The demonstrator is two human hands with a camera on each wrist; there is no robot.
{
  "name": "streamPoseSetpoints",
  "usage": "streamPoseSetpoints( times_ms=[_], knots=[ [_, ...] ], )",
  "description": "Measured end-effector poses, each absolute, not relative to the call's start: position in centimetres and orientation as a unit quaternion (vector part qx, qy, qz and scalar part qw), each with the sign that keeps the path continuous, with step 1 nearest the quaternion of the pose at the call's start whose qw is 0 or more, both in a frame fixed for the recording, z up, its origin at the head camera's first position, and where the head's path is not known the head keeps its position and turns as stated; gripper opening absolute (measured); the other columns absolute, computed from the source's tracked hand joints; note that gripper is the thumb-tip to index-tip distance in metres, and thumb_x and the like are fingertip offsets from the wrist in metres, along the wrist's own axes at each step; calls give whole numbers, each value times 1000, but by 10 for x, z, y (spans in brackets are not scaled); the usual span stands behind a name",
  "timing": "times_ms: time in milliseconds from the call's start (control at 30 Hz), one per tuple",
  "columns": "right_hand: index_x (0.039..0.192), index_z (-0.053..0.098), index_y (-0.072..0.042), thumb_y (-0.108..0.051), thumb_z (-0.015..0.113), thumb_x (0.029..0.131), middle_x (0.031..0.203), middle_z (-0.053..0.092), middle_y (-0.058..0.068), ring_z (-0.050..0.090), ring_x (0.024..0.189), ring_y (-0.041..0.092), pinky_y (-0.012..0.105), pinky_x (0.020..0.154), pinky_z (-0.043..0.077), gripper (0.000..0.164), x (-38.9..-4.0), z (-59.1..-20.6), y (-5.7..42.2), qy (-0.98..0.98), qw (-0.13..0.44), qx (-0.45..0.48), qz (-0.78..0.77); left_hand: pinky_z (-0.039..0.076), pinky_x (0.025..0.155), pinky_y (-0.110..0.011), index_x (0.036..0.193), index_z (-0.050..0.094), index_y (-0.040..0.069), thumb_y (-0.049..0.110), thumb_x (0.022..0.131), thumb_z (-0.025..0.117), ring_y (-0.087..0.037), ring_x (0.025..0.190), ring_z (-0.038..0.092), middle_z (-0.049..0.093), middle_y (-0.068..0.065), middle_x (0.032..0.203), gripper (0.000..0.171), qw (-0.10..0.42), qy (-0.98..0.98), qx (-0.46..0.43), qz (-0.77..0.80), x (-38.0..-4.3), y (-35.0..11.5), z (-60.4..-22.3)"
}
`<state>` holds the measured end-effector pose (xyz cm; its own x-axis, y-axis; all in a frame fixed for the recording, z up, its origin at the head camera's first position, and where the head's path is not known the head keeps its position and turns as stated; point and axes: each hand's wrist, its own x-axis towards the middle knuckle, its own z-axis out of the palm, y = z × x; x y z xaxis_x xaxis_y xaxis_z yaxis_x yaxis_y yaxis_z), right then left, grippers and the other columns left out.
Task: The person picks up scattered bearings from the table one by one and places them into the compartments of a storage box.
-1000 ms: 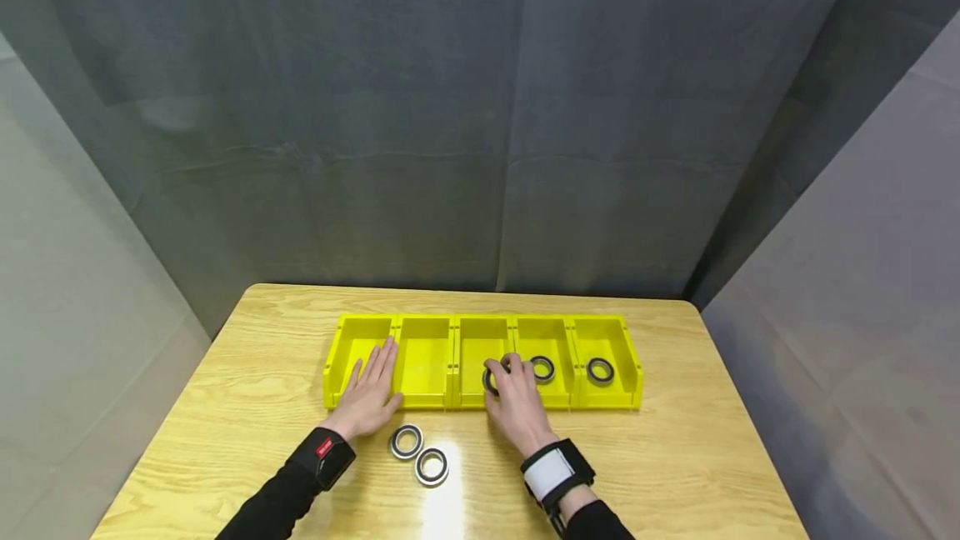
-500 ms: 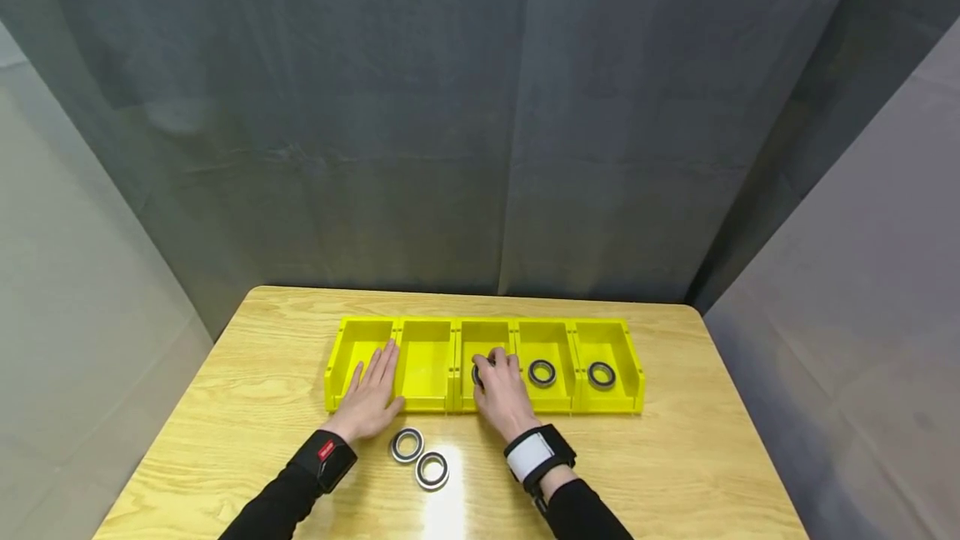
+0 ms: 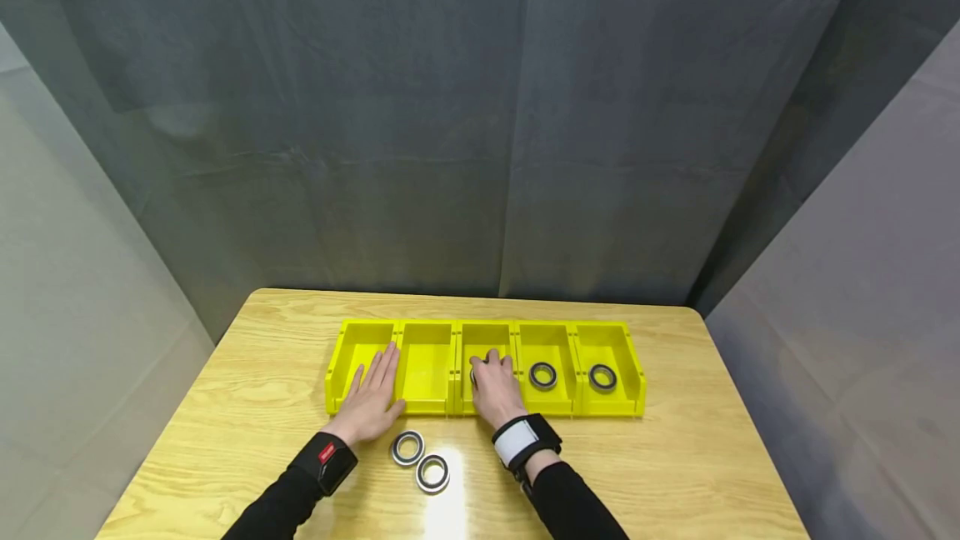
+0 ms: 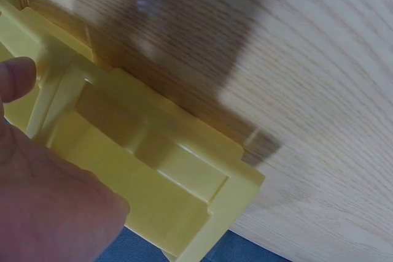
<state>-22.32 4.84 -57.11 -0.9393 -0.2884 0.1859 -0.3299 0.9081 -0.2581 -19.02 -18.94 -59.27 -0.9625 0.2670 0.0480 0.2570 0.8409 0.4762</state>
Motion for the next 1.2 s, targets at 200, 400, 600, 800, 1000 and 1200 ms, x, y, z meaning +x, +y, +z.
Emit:
streamPoseSetpoints(
  times_ms=[200,400,600,800,1000,1200],
  knots=[
    [110,74,-6,-2,73,86,103,64,19,58,95,38,49,83,53,25,-230,-574,42,-981,30,136,135,7,125,-64,161,8,0,22,97,58,-44,155,15,4,-17,171,84,17,959,134,248,-190,-190,-593],
    [104,75,-5,6,71,82,99,65,18,60,94,38,50,86,51,25,-235,-578,39,-983,18,133,121,7,127,-60,162,10,3,26,98,58,-39,158,12,4,-13,172,83,17,964,124,233,-193,-189,-597],
    [100,76,-5,7,72,81,99,67,19,62,92,40,50,81,55,22,-239,-582,36,-985,4,124,121,8,127,-61,162,10,4,27,98,60,-37,158,11,4,-12,172,84,15,965,122,230,-194,-190,-603],
    [91,76,-5,7,71,83,95,67,18,63,88,38,49,79,54,15,-243,-583,35,-986,8,128,104,8,127,-61,162,10,5,28,98,60,-37,158,13,5,-11,172,85,11,966,124,226,-195,-191,-606],
    [89,75,-5,6,62,91,95,68,18,63,87,37,48,79,55,17,-245,-582,33,-989,6,116,88,9,126,-60,162,10,5,29,99,60,-37,158,14,5,-11,172,84,9,966,125,225,-195,-191,-608],
    [91,75,-4,6,62,91,96,68,19,63,88,38,49,76,57,16,-243,-580,33,-990,3,118,83,10,126,-61,162,11,4,29,99,60,-39,157,15,6,-12,172,84,-3,965,129,227,-194,-192,-607]
  ],
)
